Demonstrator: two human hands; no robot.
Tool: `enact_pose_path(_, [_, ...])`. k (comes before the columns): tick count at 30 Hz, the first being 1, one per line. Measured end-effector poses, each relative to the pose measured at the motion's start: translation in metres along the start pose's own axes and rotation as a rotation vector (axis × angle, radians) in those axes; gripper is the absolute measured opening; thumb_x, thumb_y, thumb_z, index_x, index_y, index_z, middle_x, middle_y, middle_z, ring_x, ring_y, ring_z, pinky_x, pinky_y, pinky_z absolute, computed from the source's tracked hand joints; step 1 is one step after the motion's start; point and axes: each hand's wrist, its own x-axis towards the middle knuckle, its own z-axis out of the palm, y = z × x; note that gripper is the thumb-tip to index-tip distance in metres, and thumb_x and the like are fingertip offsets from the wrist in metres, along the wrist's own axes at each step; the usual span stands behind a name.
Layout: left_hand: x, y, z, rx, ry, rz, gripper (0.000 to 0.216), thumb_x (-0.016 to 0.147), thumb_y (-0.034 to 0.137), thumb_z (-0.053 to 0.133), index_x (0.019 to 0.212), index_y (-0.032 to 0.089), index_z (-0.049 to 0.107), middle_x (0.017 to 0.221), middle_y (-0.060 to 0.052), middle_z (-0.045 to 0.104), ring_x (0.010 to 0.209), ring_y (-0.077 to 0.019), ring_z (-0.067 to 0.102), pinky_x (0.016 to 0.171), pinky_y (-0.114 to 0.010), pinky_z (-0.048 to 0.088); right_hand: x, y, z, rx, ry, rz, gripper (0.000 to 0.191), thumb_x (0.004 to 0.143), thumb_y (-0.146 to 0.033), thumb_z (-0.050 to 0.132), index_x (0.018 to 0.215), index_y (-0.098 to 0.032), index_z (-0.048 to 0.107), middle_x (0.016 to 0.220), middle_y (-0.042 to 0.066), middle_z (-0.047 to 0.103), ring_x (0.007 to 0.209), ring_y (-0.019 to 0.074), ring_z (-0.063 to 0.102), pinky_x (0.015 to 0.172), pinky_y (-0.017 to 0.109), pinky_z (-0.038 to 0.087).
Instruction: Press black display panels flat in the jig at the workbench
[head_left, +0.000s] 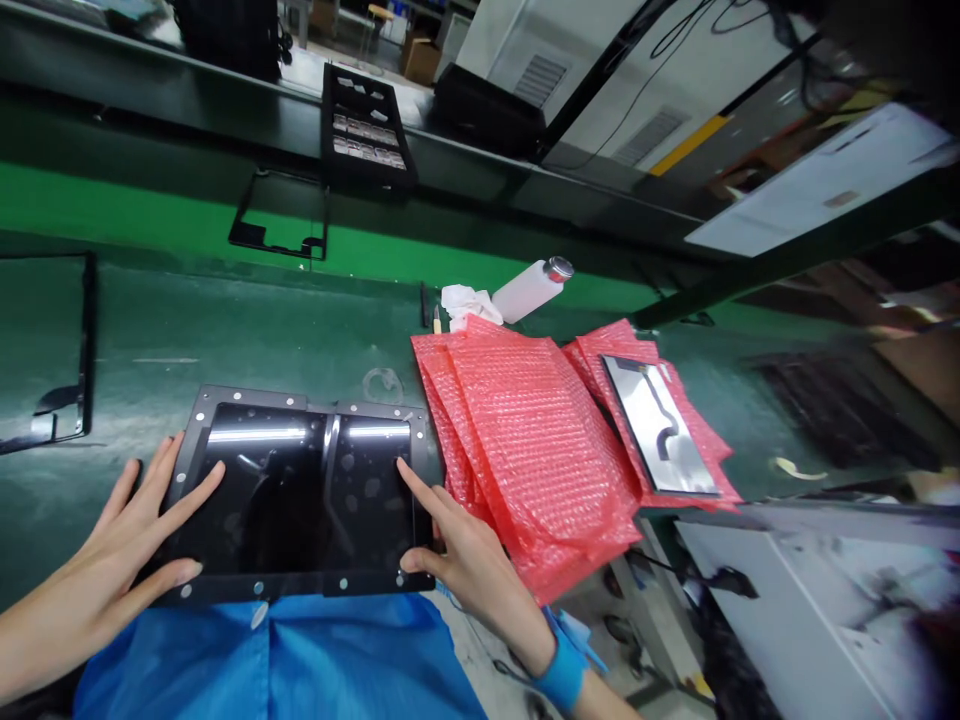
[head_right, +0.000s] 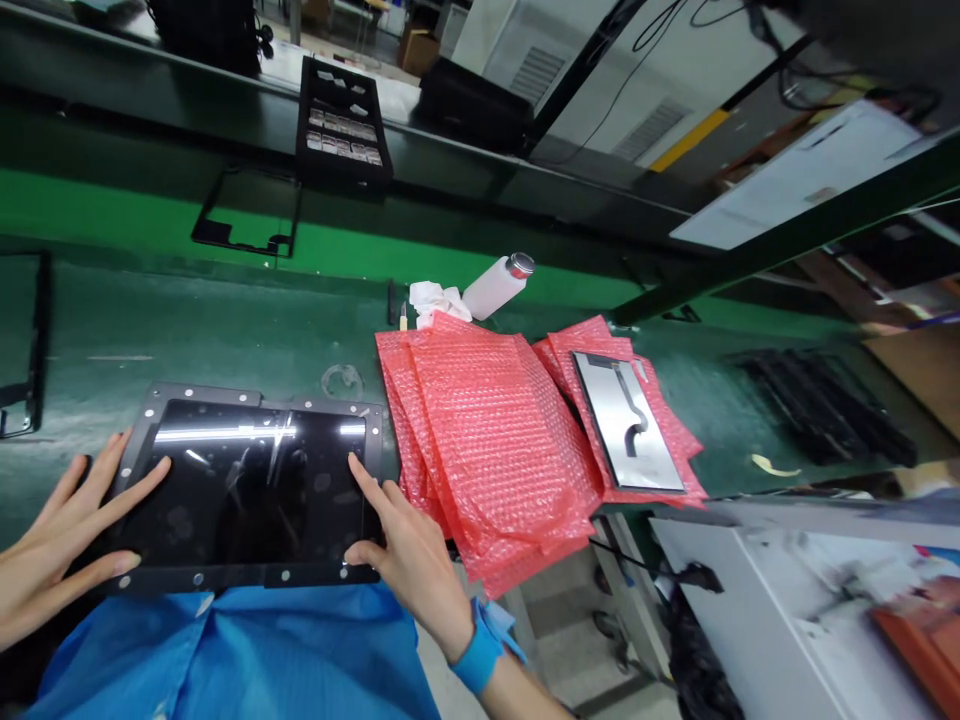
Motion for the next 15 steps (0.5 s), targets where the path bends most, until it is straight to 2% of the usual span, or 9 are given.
enact_pose_path(2, [0.002,0.005,-0.002,0.013,-0.074,0.013,0.067,0.094,0.051,0.045,0.156,0.041,0.021,0.167,0.002,0.004,0.152,-0.0405,0.010,0.114,-0.070,0.024,-0.004,0.000,0.008,-0.001,0.085,-0.003,0.094,0.081,-0.025,0.079,0.155,-0.043,0.024,0.088,-0.004,0.047,0.073,0.0152,0.055,0.068,0.028,0.048])
enact_pose_path(3, [0.003,0.010,-0.002,0.022,-0.073,0.013,0.067,0.095,0.051,0.044,0.157,0.039,0.020,0.168,0.001,0.001,0.152,-0.0398,0.009,0.116,-0.069,0.020,-0.006,0.001,0.012,-0.006,0.118,-0.017,0.086,0.084,-0.032,0.076,0.154,-0.041,0.027,0.089,-0.003,0.047,0.072,0.0149,0.056,0.068,0.028,0.049])
enact_pose_path(5, [0.006,0.020,0.001,0.063,0.004,-0.002,0.064,0.097,0.051,0.041,0.157,0.036,0.022,0.168,-0.002,0.000,0.152,-0.0386,0.010,0.120,-0.064,0.016,-0.008,0.002,0.014,-0.061,0.161,-0.057,0.067,0.094,-0.041,0.063,0.153,-0.038,0.033,0.090,-0.001,0.051,0.072,0.0152,0.058,0.066,0.027,0.050])
enact_pose_path(8, [0.007,0.031,0.007,0.145,0.123,-0.019,0.066,0.099,0.052,0.036,0.158,0.029,0.020,0.168,-0.007,0.005,0.152,-0.0370,0.014,0.122,-0.059,0.015,-0.003,-0.001,0.004,-0.243,0.229,-0.107,0.045,0.104,-0.039,0.042,0.148,-0.037,0.043,0.093,0.001,0.063,0.077,0.0175,0.064,0.065,0.028,0.048])
enact_pose_path(10, [0.006,0.034,0.009,0.174,0.158,-0.003,0.077,0.097,0.059,0.037,0.160,0.022,0.011,0.167,-0.013,0.010,0.152,-0.0385,0.014,0.121,-0.060,0.014,0.007,-0.010,-0.008,-0.349,0.343,-0.136,0.041,0.105,-0.039,0.038,0.145,-0.034,0.049,0.097,0.002,0.068,0.082,0.0192,0.066,0.065,0.029,0.047])
enact_pose_path(12, [0.004,0.034,0.007,0.191,0.142,0.039,0.094,0.091,0.069,0.042,0.160,0.017,0.004,0.166,-0.018,0.010,0.151,-0.0428,0.010,0.119,-0.064,0.013,0.020,-0.023,-0.019,-0.400,0.463,-0.199,0.043,0.105,-0.041,0.036,0.143,-0.028,0.051,0.100,0.005,0.068,0.086,0.0207,0.065,0.068,0.031,0.046])
enact_pose_path(15, [0.001,0.036,0.001,0.237,0.100,0.071,0.116,0.080,0.079,0.052,0.160,0.014,-0.001,0.164,-0.024,0.009,0.150,-0.0477,0.002,0.115,-0.071,0.011,0.047,-0.047,-0.024,-0.417,0.523,-0.370,0.040,0.105,-0.036,0.037,0.134,-0.022,0.060,0.105,0.010,0.065,0.098,0.0246,0.059,0.081,0.038,0.048])
